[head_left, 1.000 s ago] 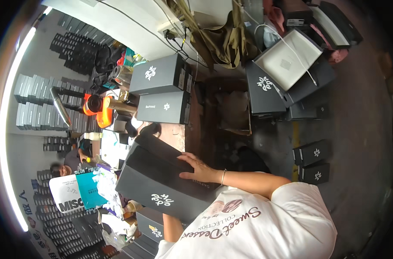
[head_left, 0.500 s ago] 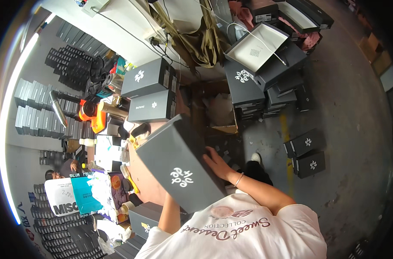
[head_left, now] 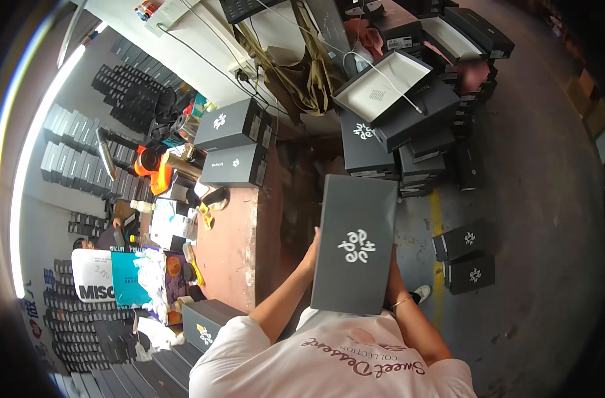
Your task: Inspecting shoes, applying cleaner or adhesive, wrapping them in tissue, and packing them into boxes with labels.
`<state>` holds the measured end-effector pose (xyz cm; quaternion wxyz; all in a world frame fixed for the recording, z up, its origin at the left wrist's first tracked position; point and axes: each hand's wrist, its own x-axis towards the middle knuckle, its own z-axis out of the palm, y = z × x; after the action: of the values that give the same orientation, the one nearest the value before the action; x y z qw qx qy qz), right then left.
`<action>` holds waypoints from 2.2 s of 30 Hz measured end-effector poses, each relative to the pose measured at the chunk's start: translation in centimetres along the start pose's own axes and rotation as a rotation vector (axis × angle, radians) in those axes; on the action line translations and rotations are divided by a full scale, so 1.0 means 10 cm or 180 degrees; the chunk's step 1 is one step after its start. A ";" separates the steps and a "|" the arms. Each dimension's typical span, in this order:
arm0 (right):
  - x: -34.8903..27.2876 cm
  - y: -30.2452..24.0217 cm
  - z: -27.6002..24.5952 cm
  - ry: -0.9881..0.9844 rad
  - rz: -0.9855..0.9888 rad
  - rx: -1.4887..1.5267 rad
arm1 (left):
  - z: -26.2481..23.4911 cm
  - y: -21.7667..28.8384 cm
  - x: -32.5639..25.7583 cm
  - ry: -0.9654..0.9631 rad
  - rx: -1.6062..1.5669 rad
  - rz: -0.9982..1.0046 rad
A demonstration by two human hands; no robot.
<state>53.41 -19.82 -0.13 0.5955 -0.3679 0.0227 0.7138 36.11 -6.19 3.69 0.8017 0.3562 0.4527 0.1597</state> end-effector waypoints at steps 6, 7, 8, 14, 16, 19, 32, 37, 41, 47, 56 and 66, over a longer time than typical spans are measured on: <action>-0.84 -0.54 -0.57 0.0146 -0.0388 0.0954 | 0.88 -0.71 0.70 -0.0082 0.1364 0.0452; -1.01 -0.60 -0.72 0.0352 -0.0488 0.1108 | 1.00 -0.92 0.85 -0.0139 0.1574 0.0518; -1.12 -0.46 -1.13 0.0519 -0.0375 0.1095 | 1.22 -1.09 0.91 -0.0284 0.1781 0.0505; -2.20 0.20 -2.43 0.2121 -0.1645 0.1651 | 2.72 -2.39 1.13 -0.1491 0.2788 -0.0477; -2.39 0.49 -2.82 0.2602 -0.2175 0.1557 | 3.10 -2.90 1.08 -0.1862 0.3483 -0.0559; -2.62 0.97 -3.34 0.3022 -0.2036 0.2189 | 3.44 -3.91 1.23 -0.2547 0.3745 -0.0933; -2.10 2.41 -5.94 0.3788 -0.1523 0.3563 | 3.76 -6.18 2.40 -0.3255 0.4333 -0.0355; -1.35 2.20 -7.41 0.3725 -0.1541 0.3128 | 3.56 -6.59 3.18 -0.3050 0.4644 -0.0286; -0.83 2.04 -7.90 0.3883 -0.0855 0.0747 | 3.22 -6.18 3.22 -0.3362 0.5229 -0.0677; -0.50 1.99 -7.31 0.4641 -0.0295 -0.0827 | 2.34 -4.74 2.81 -0.2240 0.4931 -0.1594; -1.91 2.15 -5.16 0.3139 0.0210 0.0740 | 1.52 -2.82 2.44 -0.1448 0.5144 -0.0748; -2.47 0.68 -4.30 0.3288 0.0141 -0.0486 | 1.84 -1.93 2.76 -0.1116 0.3736 -0.0753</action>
<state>69.43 -62.60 -20.55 0.4630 -0.7138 0.2692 0.4513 65.15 -11.47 -20.81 0.5469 0.7057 0.3631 -0.2664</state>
